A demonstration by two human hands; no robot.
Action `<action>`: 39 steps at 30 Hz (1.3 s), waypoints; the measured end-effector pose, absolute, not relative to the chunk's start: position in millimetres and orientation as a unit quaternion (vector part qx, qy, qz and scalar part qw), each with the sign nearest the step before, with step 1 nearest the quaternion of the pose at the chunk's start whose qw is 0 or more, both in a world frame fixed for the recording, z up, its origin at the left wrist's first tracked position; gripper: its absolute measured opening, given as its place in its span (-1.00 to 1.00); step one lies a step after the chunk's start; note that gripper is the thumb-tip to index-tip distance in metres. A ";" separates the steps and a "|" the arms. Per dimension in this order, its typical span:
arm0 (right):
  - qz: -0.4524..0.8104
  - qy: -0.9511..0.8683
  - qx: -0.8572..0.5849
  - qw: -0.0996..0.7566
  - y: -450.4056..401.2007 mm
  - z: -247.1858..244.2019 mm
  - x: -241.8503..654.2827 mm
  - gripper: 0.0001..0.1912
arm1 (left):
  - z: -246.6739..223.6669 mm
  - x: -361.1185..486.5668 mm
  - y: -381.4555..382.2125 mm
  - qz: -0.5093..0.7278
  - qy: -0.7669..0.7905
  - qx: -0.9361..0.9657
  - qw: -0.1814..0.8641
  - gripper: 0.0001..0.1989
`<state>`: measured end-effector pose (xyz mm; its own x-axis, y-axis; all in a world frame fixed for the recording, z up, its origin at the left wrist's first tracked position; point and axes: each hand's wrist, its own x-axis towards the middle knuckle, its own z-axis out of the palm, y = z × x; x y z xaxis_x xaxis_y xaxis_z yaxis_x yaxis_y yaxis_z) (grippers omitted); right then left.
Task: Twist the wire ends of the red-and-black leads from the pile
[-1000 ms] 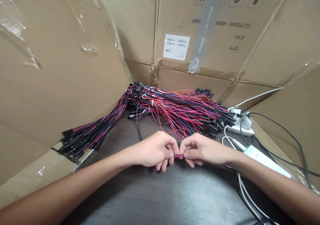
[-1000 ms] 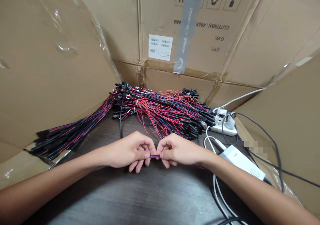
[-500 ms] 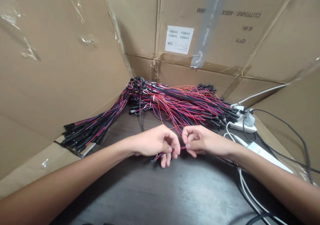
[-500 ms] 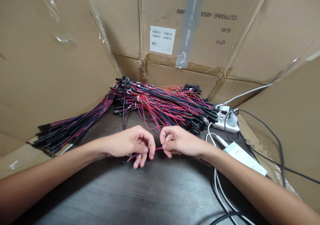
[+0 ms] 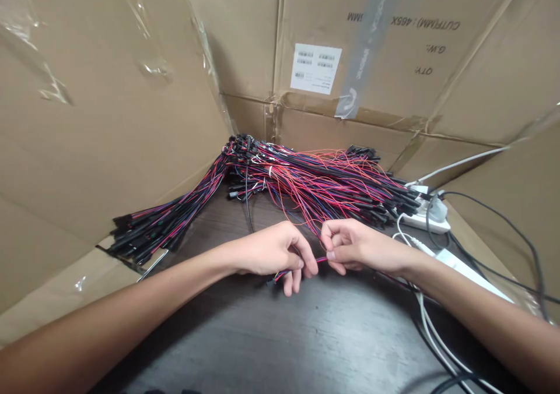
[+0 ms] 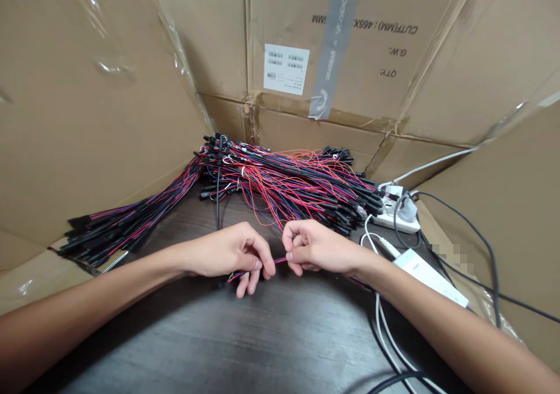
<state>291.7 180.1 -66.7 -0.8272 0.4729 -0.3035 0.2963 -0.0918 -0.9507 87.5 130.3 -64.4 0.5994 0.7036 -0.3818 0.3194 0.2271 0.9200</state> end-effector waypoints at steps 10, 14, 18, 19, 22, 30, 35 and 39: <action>0.709 -0.657 -0.252 0.042 180.3 -70.8 291.7 -0.79 | -68.5 88.1 129.6 0.155 0.371 0.592 0.698 -0.49; 0.705 -0.660 -0.255 0.043 179.9 -67.9 291.4 -0.82 | -65.0 88.7 129.6 0.148 0.381 0.580 0.704 -0.48; 0.695 -0.669 -0.258 0.049 178.7 -66.6 290.8 -0.83 | -66.4 89.0 129.8 0.156 0.381 0.571 0.710 -0.56; 0.693 -0.671 -0.260 0.050 178.3 -66.7 290.7 -0.83 | -67.4 89.0 129.8 0.160 0.381 0.564 0.715 -0.62; 0.687 -0.675 -0.264 0.052 176.9 -67.1 290.2 -0.84 | -70.7 89.1 129.0 0.175 0.381 0.558 0.716 -0.75; 0.680 -0.684 -0.261 0.050 173.5 -65.0 288.7 -0.86 | -71.3 95.6 123.7 0.182 0.410 0.603 0.660 -0.82; 0.676 -0.690 -0.255 0.042 171.2 -65.7 287.5 -0.86 | -69.9 97.9 120.7 0.176 0.402 0.594 0.674 -0.79; 0.678 -0.691 -0.249 0.037 170.0 -64.3 287.9 -0.87 | -70.6 96.9 120.5 0.171 0.392 0.590 0.685 -0.75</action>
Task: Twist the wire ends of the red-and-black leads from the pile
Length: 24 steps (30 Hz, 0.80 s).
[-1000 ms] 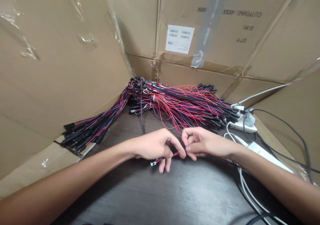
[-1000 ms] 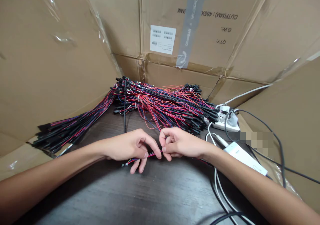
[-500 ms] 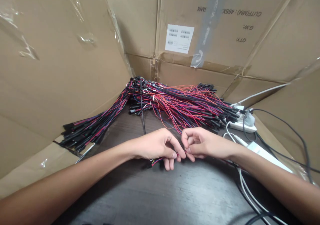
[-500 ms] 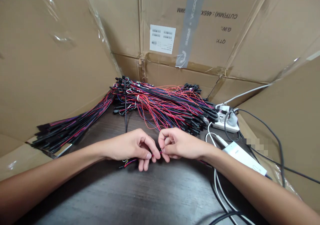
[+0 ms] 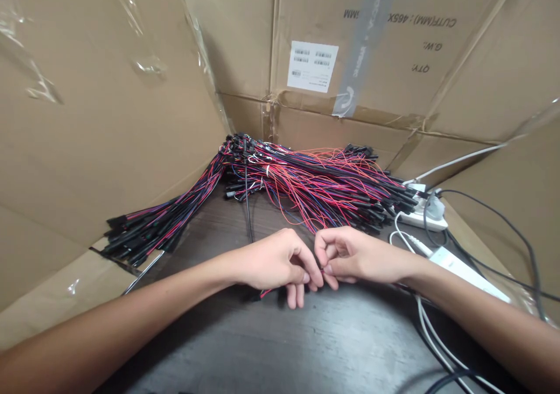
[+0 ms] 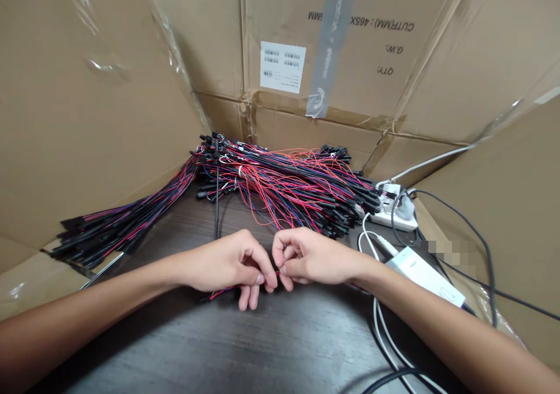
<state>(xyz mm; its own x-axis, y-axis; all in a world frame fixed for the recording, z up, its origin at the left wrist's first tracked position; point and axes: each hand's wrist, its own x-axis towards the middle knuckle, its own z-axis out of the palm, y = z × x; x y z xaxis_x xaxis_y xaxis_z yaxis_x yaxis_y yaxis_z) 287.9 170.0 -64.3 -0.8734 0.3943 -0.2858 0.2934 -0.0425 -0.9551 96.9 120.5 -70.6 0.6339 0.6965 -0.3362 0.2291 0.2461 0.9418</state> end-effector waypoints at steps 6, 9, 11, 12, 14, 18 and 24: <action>0.704 -0.671 -0.234 0.014 171.6 -59.4 289.9 -0.84 | -74.9 88.0 127.1 0.137 0.354 0.587 0.715 -0.71; 0.709 -0.660 -0.247 0.008 176.2 -62.0 291.6 -0.81 | -73.9 80.2 133.1 0.113 0.354 0.598 0.710 -0.73; 0.726 -0.643 -0.244 0.006 179.6 -65.3 292.6 -0.76 | -71.9 74.0 137.7 0.091 0.356 0.605 0.707 -0.73; 0.736 -0.634 -0.238 0.004 181.0 -66.8 292.9 -0.74 | -70.7 70.8 140.0 0.079 0.355 0.608 0.706 -0.73; 0.750 -0.621 -0.228 -0.004 182.6 -69.1 293.3 -0.72 | -68.7 64.3 144.3 0.056 0.354 0.614 0.703 -0.73; 0.761 -0.609 -0.222 -0.025 182.6 -70.0 293.8 -0.70 | -67.2 53.4 151.0 0.029 0.360 0.633 0.685 -0.75; 0.756 -0.611 -0.231 -0.039 183.9 -70.7 295.5 -0.69 | -66.7 42.9 157.4 0.034 0.348 0.675 0.650 -0.74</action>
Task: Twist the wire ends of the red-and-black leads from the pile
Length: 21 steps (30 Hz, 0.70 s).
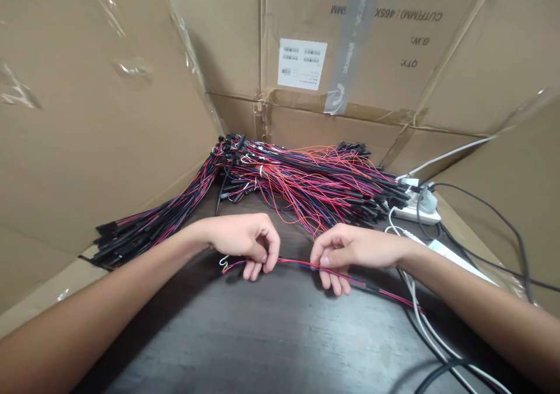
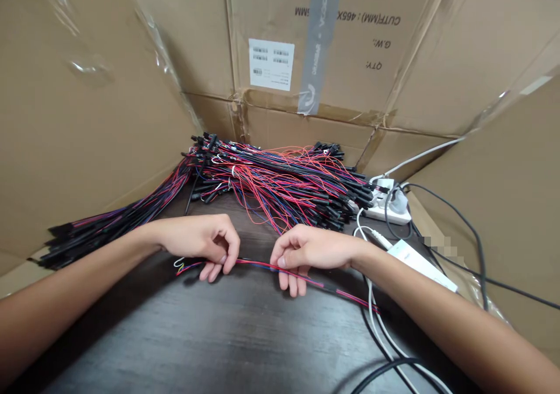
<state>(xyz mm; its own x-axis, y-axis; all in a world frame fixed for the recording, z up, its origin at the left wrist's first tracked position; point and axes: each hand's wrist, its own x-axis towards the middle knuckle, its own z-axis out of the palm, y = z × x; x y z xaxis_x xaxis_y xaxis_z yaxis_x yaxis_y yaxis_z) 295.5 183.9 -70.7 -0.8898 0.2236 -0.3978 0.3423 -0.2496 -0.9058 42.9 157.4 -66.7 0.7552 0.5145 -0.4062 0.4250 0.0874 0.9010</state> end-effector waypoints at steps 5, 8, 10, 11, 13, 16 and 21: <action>-0.749 0.608 0.256 0.053 186.3 -70.0 296.4 -0.72 | -61.1 34.9 162.1 0.036 0.365 0.686 0.628 -0.79; -0.738 0.614 0.274 0.058 186.6 -67.7 296.9 -0.74 | -58.0 29.9 164.2 0.040 0.364 0.695 0.619 -0.82; -0.729 0.619 0.285 0.062 186.4 -65.5 297.4 -0.75 | -56.9 27.0 164.9 0.043 0.357 0.696 0.621 -0.83; -0.725 0.622 0.291 0.061 186.2 -64.3 297.7 -0.74 | -56.6 25.8 165.2 0.044 0.354 0.696 0.624 -0.83; -0.719 0.625 0.300 0.056 185.8 -61.9 298.4 -0.72 | -56.1 23.7 165.4 0.046 0.349 0.692 0.630 -0.83; -0.714 0.627 0.307 0.055 185.8 -58.6 299.3 -0.74 | -54.7 21.5 165.9 0.043 0.360 0.682 0.635 -0.83; -0.707 0.630 0.308 0.094 187.5 -55.7 300.7 -0.80 | -53.2 17.0 166.8 0.035 0.366 0.672 0.642 -0.85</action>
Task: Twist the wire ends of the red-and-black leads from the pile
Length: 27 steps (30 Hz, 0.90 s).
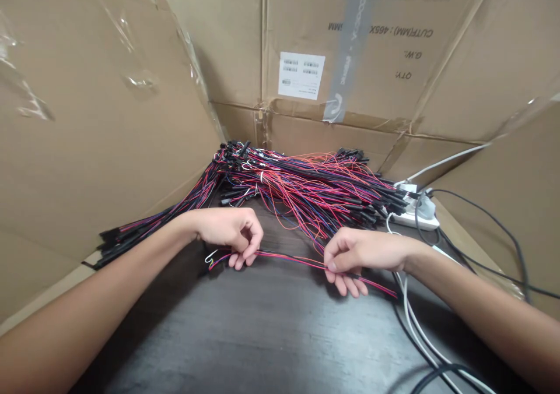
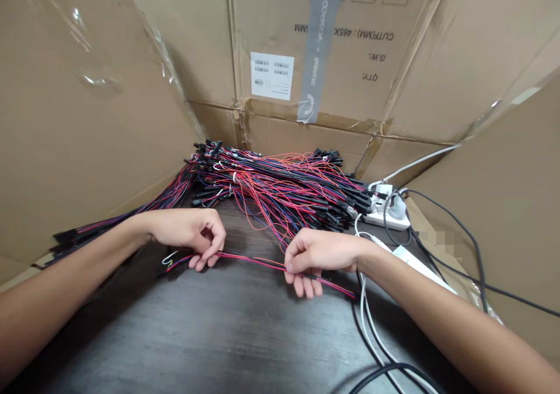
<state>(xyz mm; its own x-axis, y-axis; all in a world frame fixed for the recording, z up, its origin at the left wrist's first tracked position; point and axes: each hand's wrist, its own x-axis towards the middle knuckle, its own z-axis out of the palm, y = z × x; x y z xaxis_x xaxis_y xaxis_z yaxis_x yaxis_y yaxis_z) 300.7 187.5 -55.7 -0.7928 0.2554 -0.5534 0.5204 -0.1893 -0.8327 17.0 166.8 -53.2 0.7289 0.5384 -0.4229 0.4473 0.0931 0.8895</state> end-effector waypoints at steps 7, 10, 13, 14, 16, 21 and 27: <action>-0.670 0.658 0.333 0.089 185.1 -50.7 300.4 -0.85 | -56.3 18.2 164.9 0.005 0.365 0.649 0.668 -0.86; -0.649 0.676 0.341 0.077 182.5 -46.5 299.1 -0.85 | -51.8 31.6 158.9 0.015 0.368 0.640 0.674 -0.76; -0.623 0.707 0.327 0.072 179.4 -44.2 298.2 -0.87 | -47.1 55.4 146.7 0.039 0.388 0.646 0.656 -0.82; -0.615 0.719 0.317 0.069 178.0 -44.1 297.8 -0.87 | -46.4 64.5 141.6 0.053 0.390 0.649 0.651 -0.84; -0.602 0.738 0.299 0.063 174.2 -44.5 296.7 -0.88 | -46.7 81.4 131.0 0.083 0.406 0.661 0.625 -0.81; -0.591 0.749 0.293 0.059 162.4 -47.0 291.5 -0.87 | -53.7 103.6 113.3 0.090 0.465 0.662 0.580 -0.75; -0.606 0.741 0.287 0.048 161.0 -50.8 288.9 -0.87 | -57.0 102.9 111.8 0.094 0.483 0.664 0.564 -0.80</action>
<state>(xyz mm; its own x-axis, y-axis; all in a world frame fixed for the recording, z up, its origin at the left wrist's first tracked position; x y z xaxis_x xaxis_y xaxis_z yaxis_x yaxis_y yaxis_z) 288.9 161.0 -50.8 -0.8306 0.3668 -0.4190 0.4834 0.1014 -0.8695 102.9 111.8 -57.0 0.5160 0.7467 -0.4198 0.5350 0.1018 0.8387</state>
